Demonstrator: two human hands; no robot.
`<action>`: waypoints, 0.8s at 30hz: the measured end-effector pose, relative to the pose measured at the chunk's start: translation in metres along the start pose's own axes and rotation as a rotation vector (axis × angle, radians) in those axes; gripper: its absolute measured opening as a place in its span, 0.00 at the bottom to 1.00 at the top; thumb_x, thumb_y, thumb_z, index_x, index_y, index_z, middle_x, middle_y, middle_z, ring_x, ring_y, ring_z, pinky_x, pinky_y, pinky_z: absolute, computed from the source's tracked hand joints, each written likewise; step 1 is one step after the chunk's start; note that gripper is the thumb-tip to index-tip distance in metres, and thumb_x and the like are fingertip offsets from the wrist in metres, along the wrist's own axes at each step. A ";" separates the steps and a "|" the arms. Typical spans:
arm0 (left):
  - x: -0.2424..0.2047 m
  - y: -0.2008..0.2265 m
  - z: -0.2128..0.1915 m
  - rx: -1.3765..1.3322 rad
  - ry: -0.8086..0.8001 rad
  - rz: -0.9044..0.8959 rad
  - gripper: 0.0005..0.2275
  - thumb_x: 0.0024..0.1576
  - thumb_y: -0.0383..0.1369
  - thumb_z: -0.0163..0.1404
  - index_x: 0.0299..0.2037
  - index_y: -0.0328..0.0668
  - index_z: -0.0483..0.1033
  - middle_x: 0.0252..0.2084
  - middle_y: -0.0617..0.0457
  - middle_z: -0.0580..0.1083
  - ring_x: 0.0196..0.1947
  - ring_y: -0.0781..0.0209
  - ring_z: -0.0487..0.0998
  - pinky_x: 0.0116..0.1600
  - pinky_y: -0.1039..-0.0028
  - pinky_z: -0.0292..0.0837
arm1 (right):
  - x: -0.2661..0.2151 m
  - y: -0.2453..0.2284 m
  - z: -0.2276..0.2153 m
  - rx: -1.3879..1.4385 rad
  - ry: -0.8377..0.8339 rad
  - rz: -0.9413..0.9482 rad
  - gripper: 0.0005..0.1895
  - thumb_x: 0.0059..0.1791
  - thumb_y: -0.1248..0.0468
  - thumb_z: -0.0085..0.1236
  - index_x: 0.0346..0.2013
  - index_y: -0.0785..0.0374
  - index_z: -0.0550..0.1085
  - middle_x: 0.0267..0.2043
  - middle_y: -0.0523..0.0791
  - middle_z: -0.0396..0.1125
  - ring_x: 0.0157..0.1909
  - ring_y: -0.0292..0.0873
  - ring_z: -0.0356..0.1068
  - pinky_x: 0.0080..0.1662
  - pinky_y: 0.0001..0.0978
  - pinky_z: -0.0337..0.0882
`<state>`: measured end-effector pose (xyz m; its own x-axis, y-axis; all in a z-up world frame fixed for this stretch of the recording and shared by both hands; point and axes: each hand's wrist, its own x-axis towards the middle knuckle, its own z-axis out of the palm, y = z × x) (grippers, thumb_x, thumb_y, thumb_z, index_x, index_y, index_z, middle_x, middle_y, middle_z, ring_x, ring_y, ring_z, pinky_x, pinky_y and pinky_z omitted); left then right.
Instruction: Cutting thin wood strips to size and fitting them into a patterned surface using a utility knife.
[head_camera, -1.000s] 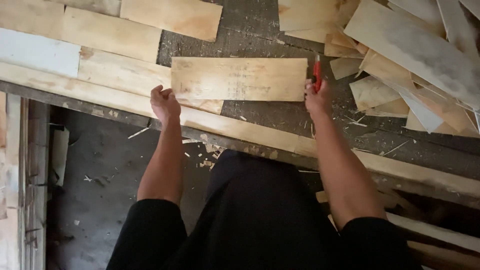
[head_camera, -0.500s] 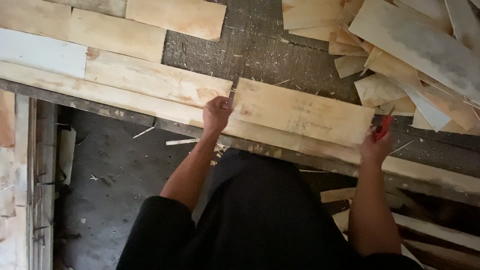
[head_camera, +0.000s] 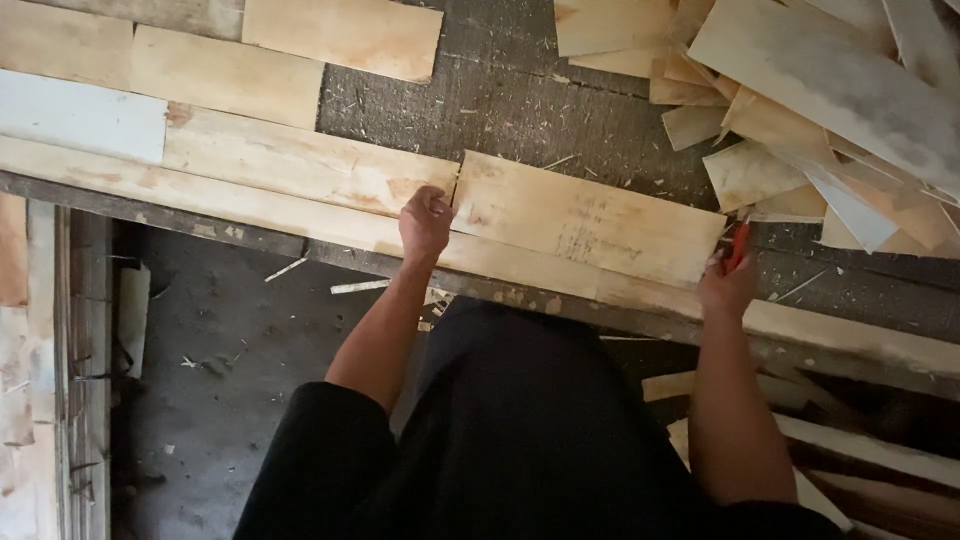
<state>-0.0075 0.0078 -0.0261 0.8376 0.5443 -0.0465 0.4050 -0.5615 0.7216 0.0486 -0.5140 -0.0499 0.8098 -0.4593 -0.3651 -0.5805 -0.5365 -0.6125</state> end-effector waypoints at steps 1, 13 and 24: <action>0.002 -0.001 0.001 0.000 -0.001 -0.002 0.08 0.57 0.28 0.52 0.43 0.41 0.81 0.32 0.45 0.81 0.33 0.51 0.84 0.38 0.62 0.78 | -0.003 -0.002 0.000 -0.002 -0.001 0.001 0.15 0.57 0.63 0.56 0.56 0.66 0.70 0.45 0.52 0.71 0.42 0.50 0.71 0.44 0.44 0.70; 0.016 -0.008 -0.009 -0.084 -0.138 0.013 0.05 0.49 0.28 0.58 0.34 0.41 0.84 0.31 0.46 0.82 0.33 0.53 0.85 0.40 0.67 0.79 | 0.011 0.020 0.006 -0.182 0.100 -0.297 0.19 0.53 0.64 0.64 0.55 0.68 0.71 0.48 0.56 0.68 0.46 0.59 0.70 0.46 0.55 0.69; 0.018 0.001 -0.012 -0.062 -0.224 -0.051 0.06 0.49 0.30 0.59 0.35 0.41 0.85 0.32 0.48 0.82 0.32 0.56 0.85 0.38 0.67 0.79 | -0.009 -0.015 -0.009 0.061 0.015 0.030 0.13 0.51 0.62 0.67 0.42 0.65 0.73 0.40 0.47 0.73 0.39 0.43 0.72 0.41 0.40 0.71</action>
<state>0.0030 0.0248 -0.0180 0.8797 0.4156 -0.2310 0.4314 -0.4934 0.7553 0.0494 -0.5082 -0.0319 0.7902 -0.4858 -0.3737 -0.5982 -0.4786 -0.6428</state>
